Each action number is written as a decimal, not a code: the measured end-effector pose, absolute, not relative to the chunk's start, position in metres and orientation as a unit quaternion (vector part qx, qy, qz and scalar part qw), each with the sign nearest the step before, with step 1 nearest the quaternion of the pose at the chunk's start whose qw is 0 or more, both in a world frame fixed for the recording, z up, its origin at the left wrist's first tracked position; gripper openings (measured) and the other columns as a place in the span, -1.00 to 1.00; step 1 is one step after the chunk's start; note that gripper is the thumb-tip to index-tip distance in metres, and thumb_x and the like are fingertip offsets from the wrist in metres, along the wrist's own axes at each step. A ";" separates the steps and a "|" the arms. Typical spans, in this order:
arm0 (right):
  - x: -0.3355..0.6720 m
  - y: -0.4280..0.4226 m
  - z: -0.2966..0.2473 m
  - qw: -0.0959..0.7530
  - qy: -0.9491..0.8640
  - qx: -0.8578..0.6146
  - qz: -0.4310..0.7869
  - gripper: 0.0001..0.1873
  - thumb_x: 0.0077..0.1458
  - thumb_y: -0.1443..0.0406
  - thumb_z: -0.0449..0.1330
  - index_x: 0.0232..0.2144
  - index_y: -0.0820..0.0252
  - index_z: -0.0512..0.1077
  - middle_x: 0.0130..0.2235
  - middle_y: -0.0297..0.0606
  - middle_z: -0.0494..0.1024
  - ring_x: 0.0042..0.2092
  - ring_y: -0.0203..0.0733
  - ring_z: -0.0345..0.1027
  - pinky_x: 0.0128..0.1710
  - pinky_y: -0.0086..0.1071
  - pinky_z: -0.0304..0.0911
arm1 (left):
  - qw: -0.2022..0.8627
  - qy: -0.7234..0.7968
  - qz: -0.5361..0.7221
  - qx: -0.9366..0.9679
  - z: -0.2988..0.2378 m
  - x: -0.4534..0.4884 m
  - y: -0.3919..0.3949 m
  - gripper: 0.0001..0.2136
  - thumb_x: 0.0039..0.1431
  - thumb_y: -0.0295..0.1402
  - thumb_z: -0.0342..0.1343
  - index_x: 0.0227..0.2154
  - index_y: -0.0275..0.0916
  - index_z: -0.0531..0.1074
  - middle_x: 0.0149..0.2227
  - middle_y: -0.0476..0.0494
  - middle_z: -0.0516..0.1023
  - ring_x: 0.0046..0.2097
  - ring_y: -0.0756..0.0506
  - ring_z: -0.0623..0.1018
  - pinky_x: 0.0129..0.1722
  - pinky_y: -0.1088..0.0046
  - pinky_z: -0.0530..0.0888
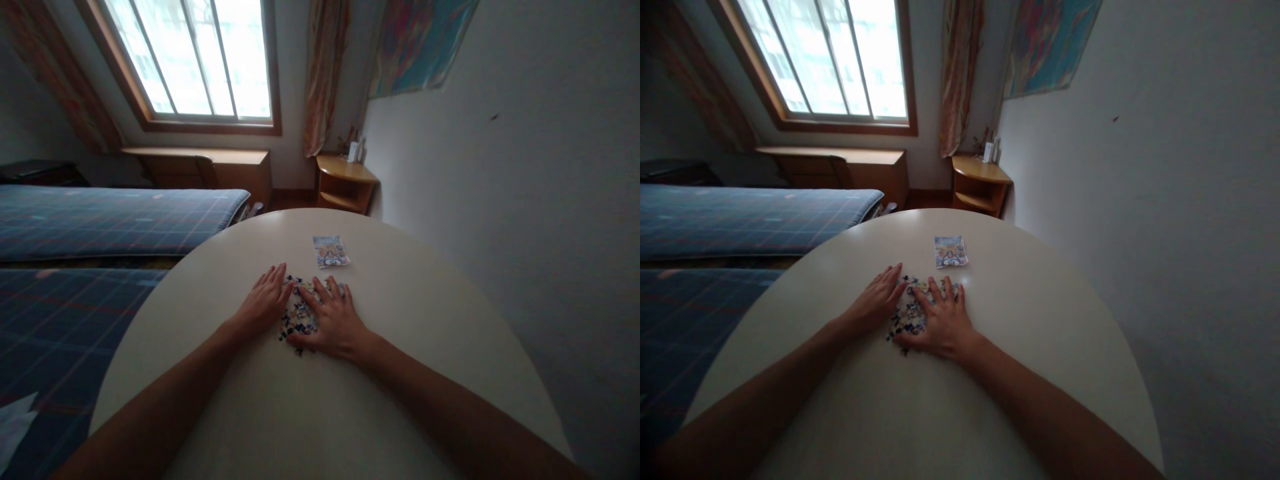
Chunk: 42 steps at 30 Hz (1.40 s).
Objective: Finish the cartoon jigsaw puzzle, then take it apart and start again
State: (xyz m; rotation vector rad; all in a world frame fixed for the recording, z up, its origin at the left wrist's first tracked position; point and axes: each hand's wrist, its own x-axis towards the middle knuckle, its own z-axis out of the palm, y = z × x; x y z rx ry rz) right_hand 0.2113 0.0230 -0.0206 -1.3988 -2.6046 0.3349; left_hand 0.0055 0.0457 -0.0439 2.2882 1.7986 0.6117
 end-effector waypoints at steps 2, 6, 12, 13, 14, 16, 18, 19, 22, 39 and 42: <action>0.197 0.033 -0.022 0.091 -0.874 -0.467 0.105 0.10 -0.06 -0.38 0.03 0.39 -0.09 -0.08 0.42 -0.05 -0.09 0.40 0.41 -0.40 0.26 0.36 -0.45 | 0.093 0.607 0.241 0.751 -0.044 0.001 0.053 -0.42 0.41 -0.13 -0.33 0.31 -0.45 0.07 0.34 -0.39 0.16 0.36 -0.20 0.16 0.33 0.17 0.15; 0.171 0.053 -0.022 0.097 -0.877 -0.460 0.100 0.06 -0.01 -0.36 0.01 0.39 -0.02 -0.06 0.42 -0.05 -0.08 0.40 0.38 -0.37 0.26 0.34 -0.43 | 0.079 0.625 0.264 0.731 -0.039 -0.013 0.063 -0.43 0.42 -0.19 -0.44 0.30 -0.48 0.07 0.33 -0.41 0.17 0.35 -0.16 0.21 0.31 0.23 0.21; 0.163 0.070 -0.016 0.150 -0.874 -0.445 0.122 -0.12 0.11 -0.26 0.01 0.33 0.03 0.11 0.39 -0.10 0.04 0.40 0.24 -0.25 0.30 0.24 -0.34 | 0.044 0.605 0.257 0.753 -0.040 -0.030 0.058 -0.51 0.38 -0.25 -0.24 0.23 -0.47 0.20 0.31 -0.49 0.21 0.36 -0.27 0.16 0.32 0.04 0.15; 0.168 0.070 -0.015 0.162 -0.875 -0.437 0.130 -0.18 0.17 -0.22 0.00 0.32 0.05 0.14 0.39 -0.10 0.05 0.41 0.17 -0.23 0.32 0.17 -0.30 | 0.036 0.588 0.245 0.770 -0.041 -0.030 0.054 -0.54 0.36 -0.25 -0.19 0.18 -0.43 0.27 0.31 -0.48 0.21 0.37 -0.29 0.13 0.32 0.01 0.12; 0.175 0.069 -0.015 0.172 -0.877 -0.427 0.136 -0.25 0.22 -0.16 -0.03 0.31 0.08 0.16 0.38 -0.10 0.07 0.41 0.10 -0.22 0.34 0.07 -0.24 | 0.028 0.572 0.229 0.787 -0.042 -0.029 0.049 -0.58 0.35 -0.25 -0.15 0.14 -0.37 0.32 0.31 -0.45 0.22 0.38 -0.31 0.09 0.32 -0.03 0.11; 0.193 0.063 -0.015 0.166 -0.887 -0.408 0.136 -0.31 0.27 -0.07 -0.03 0.30 0.17 0.18 0.39 -0.07 0.06 0.42 0.05 -0.25 0.35 -0.01 -0.21 | 0.001 0.556 0.186 0.810 -0.045 -0.023 0.040 -0.59 0.36 -0.19 -0.13 0.15 -0.26 0.31 0.33 -0.40 0.18 0.40 -0.34 0.04 0.28 -0.10 0.12; 0.211 0.054 -0.015 0.138 -0.903 -0.385 0.129 -0.32 0.26 -0.05 0.00 0.30 0.15 0.17 0.39 -0.09 0.04 0.43 0.08 -0.30 0.35 0.05 -0.26 | -0.008 0.576 0.157 0.802 -0.047 -0.018 0.032 -0.50 0.37 -0.09 -0.16 0.27 -0.20 0.16 0.38 -0.38 0.08 0.41 -0.36 -0.02 0.26 -0.12 0.13; 0.220 0.049 -0.016 0.129 -0.912 -0.372 0.120 -0.31 0.25 -0.04 0.02 0.31 0.13 0.17 0.39 -0.11 0.05 0.43 0.08 -0.30 0.35 0.07 -0.32 | -0.005 0.587 0.146 0.797 -0.048 -0.016 0.030 -0.45 0.37 -0.05 -0.18 0.31 -0.21 0.07 0.39 -0.37 0.02 0.41 -0.37 -0.06 0.26 -0.12 0.12; 0.234 0.033 -0.015 0.132 -0.919 -0.356 0.103 -0.32 0.24 -0.03 0.04 0.31 0.08 0.16 0.39 -0.17 0.07 0.43 0.04 -0.29 0.36 0.07 -0.46 | 0.022 0.594 0.109 0.797 -0.048 -0.022 0.031 -0.41 0.38 -0.05 -0.24 0.35 -0.25 -0.02 0.41 -0.39 -0.04 0.42 -0.38 -0.13 0.27 -0.10 0.09; 0.213 0.009 -0.012 0.177 -0.941 -0.251 0.140 -0.50 0.24 0.05 0.12 0.15 0.12 0.36 0.16 -0.17 0.45 0.33 -0.04 0.04 0.36 -0.06 -0.30 | 0.034 0.585 0.094 0.804 -0.035 -0.051 0.042 -0.15 0.23 0.13 -0.06 0.37 -0.39 -0.10 0.41 -0.48 -0.10 0.42 -0.37 -0.19 0.32 0.03 0.05; 0.214 0.011 -0.011 0.188 -0.944 -0.242 0.123 -0.49 0.21 0.07 0.15 0.14 0.16 0.35 0.10 -0.10 0.47 0.27 -0.02 0.14 0.33 -0.06 -0.17 | 0.035 0.544 0.136 0.827 -0.018 -0.045 0.039 -0.37 0.26 -0.01 0.01 0.28 -0.26 0.13 0.36 -0.39 0.11 0.40 -0.32 0.03 0.30 0.05 0.13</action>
